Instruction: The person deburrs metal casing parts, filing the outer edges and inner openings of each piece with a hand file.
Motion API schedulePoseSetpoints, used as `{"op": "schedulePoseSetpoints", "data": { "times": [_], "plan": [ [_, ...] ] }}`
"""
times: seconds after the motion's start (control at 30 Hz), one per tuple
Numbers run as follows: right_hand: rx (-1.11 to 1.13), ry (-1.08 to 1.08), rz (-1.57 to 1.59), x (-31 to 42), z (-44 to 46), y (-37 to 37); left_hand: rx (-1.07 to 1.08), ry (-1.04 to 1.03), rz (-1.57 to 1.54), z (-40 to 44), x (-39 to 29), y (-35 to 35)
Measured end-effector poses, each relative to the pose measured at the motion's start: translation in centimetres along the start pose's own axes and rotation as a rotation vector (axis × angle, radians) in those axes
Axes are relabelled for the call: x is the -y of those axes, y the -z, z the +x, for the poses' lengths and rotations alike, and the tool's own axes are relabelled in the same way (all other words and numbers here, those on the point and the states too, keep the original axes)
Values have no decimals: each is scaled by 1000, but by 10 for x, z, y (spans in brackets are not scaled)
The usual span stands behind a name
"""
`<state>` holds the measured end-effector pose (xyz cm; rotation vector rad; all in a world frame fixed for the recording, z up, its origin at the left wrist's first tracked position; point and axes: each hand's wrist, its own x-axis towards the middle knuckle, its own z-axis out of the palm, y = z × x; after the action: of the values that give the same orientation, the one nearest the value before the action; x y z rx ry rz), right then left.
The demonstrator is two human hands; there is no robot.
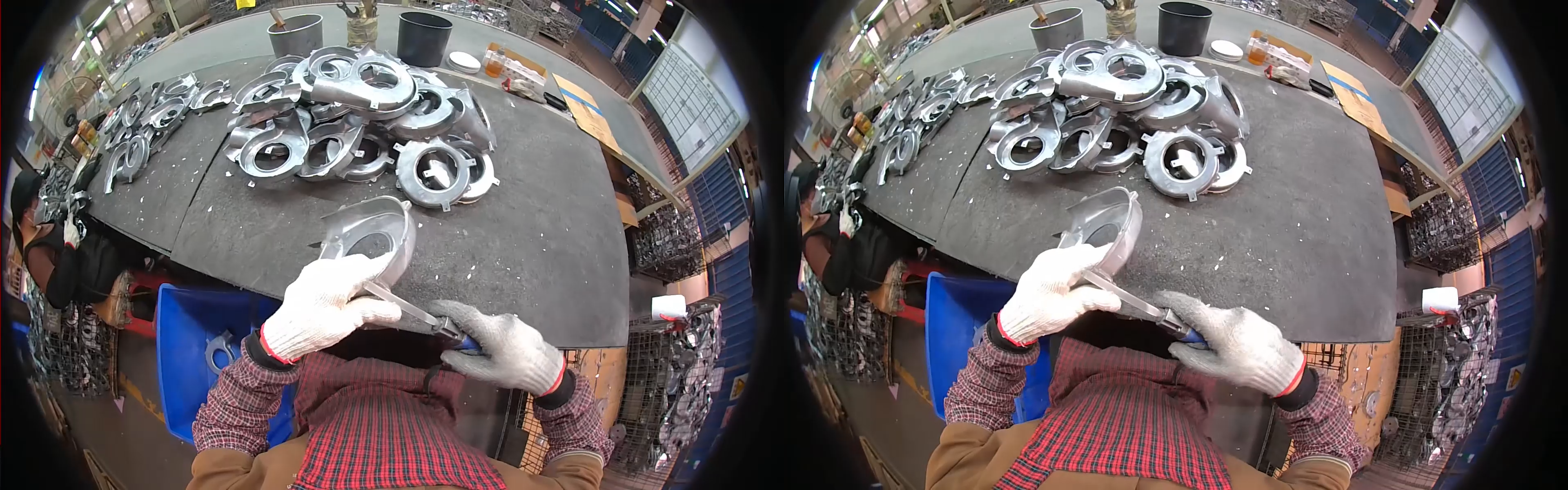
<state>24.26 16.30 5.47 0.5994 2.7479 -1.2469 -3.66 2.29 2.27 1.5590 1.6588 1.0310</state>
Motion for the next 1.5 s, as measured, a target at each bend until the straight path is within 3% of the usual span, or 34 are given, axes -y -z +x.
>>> {"op": "schedulePoseSetpoints", "data": {
  "times": [0.1, 0.27, 0.33, 0.4, 0.47, 0.53, 0.67, 0.83, 0.87, 0.93, 1.03, 1.13, 1.2, 1.27, 1.43, 1.5],
  "plan": [
    [-158, 91, -225, -3, 3, -11, -40, 124, -113, 0, -4, -5],
    [-221, 88, -146, 3, 12, -15, -69, 190, -310, 1, -12, -13],
    [-217, 66, -73, 6, 16, -16, -185, 320, -836, 5, -22, -23],
    [-223, 0, 144, 5, 19, -19, -199, 329, -788, 13, -29, -22],
    [-240, -12, 167, 6, 18, -23, -213, 367, -769, 17, -33, -21],
    [-356, -75, 304, 12, 14, -24, -235, 401, -750, 21, -35, -22],
    [-196, -156, 134, 23, 15, -21, -218, 366, -674, 22, -29, -26],
    [-304, -135, 85, 19, 18, -36, -187, 357, -636, 20, -21, -24],
    [-312, -132, 29, 18, 19, -30, -175, 168, -529, 14, -5, -27],
    [-324, -136, -22, 15, 19, -24, -13, 241, -658, 13, 11, -22],
    [-310, -58, -262, 11, 20, -21, 54, 294, -623, 12, 22, -22],
    [-253, -87, -408, 15, 16, -11, 37, 371, -755, 12, 18, -20],
    [-330, -40, -362, 10, 15, -14, 42, 373, -769, 12, 17, -19],
    [-175, -170, -419, 24, 15, -9, 37, 372, -780, 14, 14, -15],
    [-367, -138, -548, 19, 15, -12, 35, 350, -713, 17, 8, -13],
    [-322, -135, -550, 29, 10, -9, 47, 371, -667, 19, 3, -10]
  ]
}}
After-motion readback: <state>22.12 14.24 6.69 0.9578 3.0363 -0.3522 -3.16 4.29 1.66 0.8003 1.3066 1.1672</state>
